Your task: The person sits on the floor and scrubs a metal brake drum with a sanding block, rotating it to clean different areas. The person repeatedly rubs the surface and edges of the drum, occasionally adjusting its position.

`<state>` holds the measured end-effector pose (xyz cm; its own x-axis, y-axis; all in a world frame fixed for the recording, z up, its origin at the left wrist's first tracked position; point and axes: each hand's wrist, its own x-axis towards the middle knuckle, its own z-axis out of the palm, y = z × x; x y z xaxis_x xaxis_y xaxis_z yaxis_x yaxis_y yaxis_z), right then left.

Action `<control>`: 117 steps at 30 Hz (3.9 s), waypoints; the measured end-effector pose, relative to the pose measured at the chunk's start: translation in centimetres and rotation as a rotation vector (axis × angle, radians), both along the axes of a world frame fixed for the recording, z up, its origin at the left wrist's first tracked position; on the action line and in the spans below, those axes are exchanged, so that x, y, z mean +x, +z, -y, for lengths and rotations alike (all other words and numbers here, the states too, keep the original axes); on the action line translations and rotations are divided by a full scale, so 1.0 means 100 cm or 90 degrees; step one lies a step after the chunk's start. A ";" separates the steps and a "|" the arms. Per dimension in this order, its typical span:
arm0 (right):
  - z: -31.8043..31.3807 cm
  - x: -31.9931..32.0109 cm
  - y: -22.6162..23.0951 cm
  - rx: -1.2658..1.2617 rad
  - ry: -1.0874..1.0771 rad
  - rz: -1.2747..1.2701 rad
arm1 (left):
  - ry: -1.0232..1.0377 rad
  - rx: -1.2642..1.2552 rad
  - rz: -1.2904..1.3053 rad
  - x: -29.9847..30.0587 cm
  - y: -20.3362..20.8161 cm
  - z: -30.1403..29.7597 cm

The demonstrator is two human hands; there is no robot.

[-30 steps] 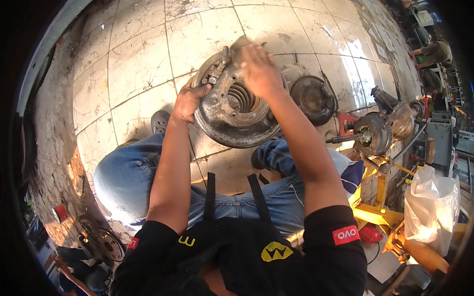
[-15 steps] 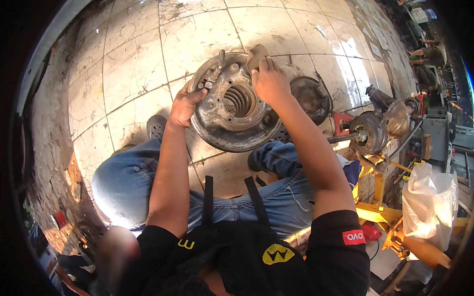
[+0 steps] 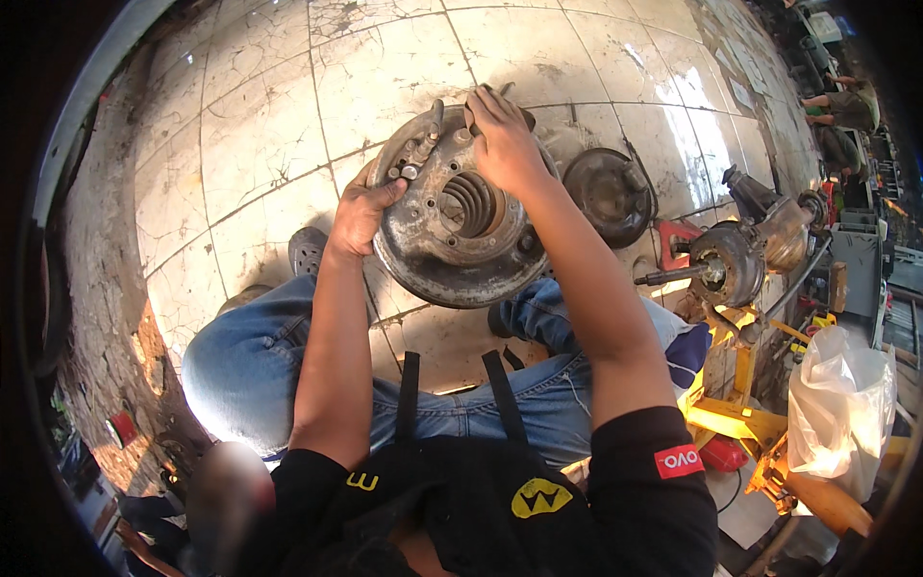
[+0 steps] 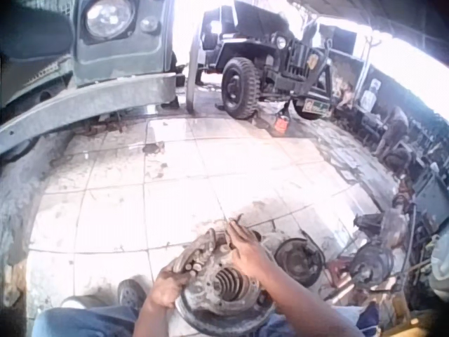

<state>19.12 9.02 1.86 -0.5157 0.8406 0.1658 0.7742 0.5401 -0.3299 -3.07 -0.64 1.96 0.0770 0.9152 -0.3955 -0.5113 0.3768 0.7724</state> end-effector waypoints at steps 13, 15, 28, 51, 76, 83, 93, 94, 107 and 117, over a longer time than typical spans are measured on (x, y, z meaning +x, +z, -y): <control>0.006 -0.036 0.023 -0.215 -0.083 0.078 | 0.033 0.005 0.047 -0.002 -0.002 0.001; 0.019 -0.031 0.005 -0.092 0.007 0.087 | 0.029 -0.003 0.034 -0.003 -0.004 0.003; 0.028 -0.021 0.000 -0.013 0.021 0.026 | 0.007 0.017 0.042 0.007 -0.010 0.000; 0.027 0.004 -0.005 -0.026 -0.117 0.163 | 0.028 0.039 0.064 0.012 -0.014 -0.001; 0.023 0.025 -0.001 -0.128 -0.341 0.246 | 0.000 0.049 0.001 0.019 -0.013 -0.010; 0.025 0.014 0.001 -0.148 -0.394 0.367 | 0.021 0.054 -0.023 0.018 -0.019 -0.007; 0.026 0.013 0.006 -0.163 -0.332 0.285 | 0.024 0.040 0.041 0.016 -0.015 -0.002; 0.020 0.014 0.011 -0.199 -0.363 0.265 | 0.015 0.036 0.032 0.013 -0.013 -0.003; 0.023 0.053 0.032 -0.259 -0.318 0.350 | 0.029 0.014 0.042 0.014 -0.018 -0.005; 0.003 0.056 0.011 -0.174 -0.276 -0.051 | 0.024 0.009 0.089 0.014 -0.013 -0.005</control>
<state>24.69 8.76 2.96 -0.1046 0.9923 -0.0658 0.8744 0.0603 -0.4814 -1.69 -0.17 0.68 0.0961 0.9237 -0.3708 -0.6278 0.3453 0.6975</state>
